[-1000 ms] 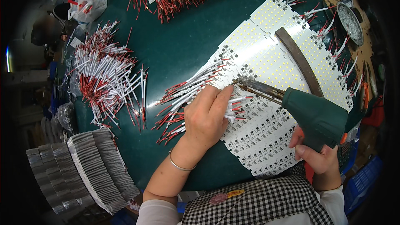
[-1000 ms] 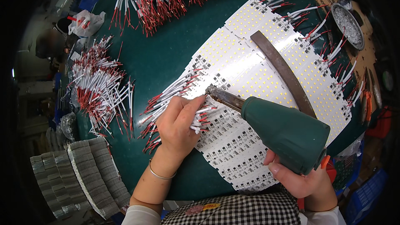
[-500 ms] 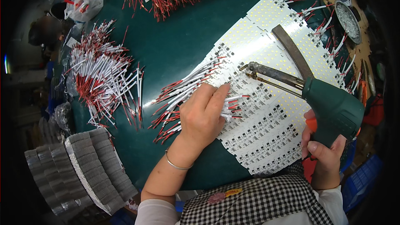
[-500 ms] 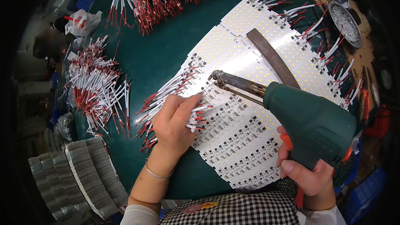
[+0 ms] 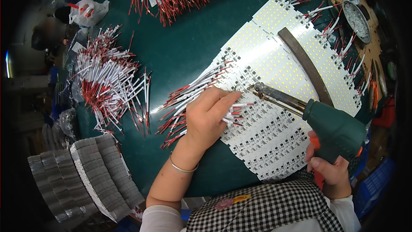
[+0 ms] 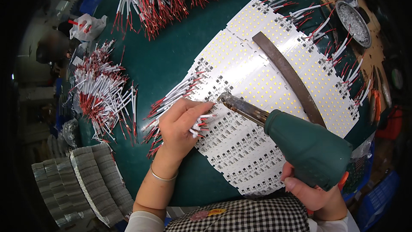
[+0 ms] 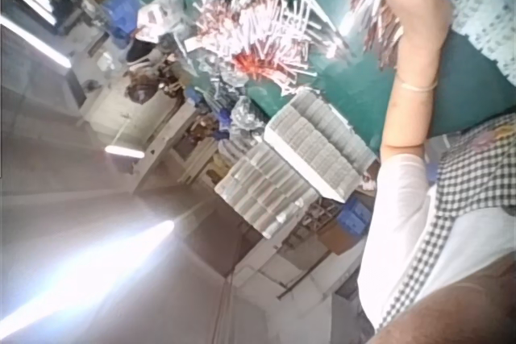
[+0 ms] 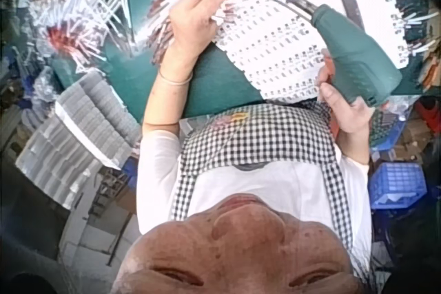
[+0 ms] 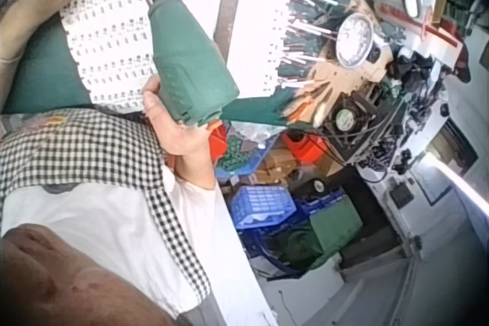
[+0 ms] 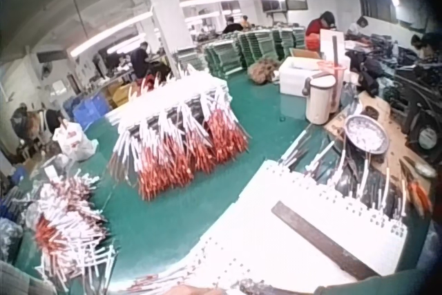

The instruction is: The person solders individual wires onto specific contact points on large LED panel boards using a manual soldering iron.

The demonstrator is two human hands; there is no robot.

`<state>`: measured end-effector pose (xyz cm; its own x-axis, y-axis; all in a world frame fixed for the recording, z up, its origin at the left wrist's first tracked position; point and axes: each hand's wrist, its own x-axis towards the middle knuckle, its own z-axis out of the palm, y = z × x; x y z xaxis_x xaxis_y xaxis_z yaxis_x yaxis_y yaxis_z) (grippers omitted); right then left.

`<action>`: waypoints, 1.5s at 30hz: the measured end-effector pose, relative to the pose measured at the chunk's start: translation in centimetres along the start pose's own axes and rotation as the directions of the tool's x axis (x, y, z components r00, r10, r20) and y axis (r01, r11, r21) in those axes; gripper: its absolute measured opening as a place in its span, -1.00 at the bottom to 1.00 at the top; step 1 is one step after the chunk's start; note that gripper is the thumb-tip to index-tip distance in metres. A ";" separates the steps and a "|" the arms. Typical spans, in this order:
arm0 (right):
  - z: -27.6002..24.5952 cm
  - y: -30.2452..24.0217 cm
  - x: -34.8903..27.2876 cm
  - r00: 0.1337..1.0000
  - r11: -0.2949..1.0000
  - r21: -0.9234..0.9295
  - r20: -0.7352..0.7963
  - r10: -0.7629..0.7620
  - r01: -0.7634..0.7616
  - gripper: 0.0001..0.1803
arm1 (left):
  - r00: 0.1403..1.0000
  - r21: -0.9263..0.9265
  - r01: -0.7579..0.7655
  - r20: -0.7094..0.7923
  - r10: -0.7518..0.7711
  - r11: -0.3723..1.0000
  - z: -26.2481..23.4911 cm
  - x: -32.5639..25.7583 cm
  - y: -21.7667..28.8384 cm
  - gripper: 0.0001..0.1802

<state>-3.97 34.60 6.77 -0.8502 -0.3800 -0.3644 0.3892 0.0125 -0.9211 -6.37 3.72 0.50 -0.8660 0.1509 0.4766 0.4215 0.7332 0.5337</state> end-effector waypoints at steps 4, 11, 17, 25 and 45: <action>-0.3 0.4 0.2 0.987 0.993 -0.075 0.140 -0.083 0.095 -0.37 | 0.997 0.037 -0.065 -0.028 0.066 0.997 0.3 -0.1 0.1 -0.51; 0.2 0.5 0.6 0.984 0.991 -0.122 0.175 -0.029 0.051 -0.39 | 0.994 0.119 -0.094 -0.041 0.099 0.988 0.2 -0.1 0.3 -0.57; 0.1 0.8 1.2 0.943 0.923 -0.271 0.268 -0.199 0.272 -0.41 | 0.991 0.147 -0.117 -0.052 0.126 0.982 0.3 -0.1 0.4 -0.58; -0.1 0.9 0.7 0.974 0.950 -0.269 0.198 -0.107 0.159 -0.39 | 0.987 0.169 -0.145 -0.051 0.155 0.975 0.4 -0.1 0.3 -0.61; -0.9 -3.3 -1.7 0.860 0.910 -0.154 -0.297 -0.414 0.385 -0.26 | 0.981 0.095 -0.008 -0.191 0.026 0.995 -0.4 0.5 0.9 -0.38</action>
<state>-4.15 35.98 10.30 -0.9980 -0.0573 0.0271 -0.0276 0.0081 -0.9996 -6.32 4.22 1.51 -0.7875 0.0406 0.6150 0.4007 0.7919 0.4608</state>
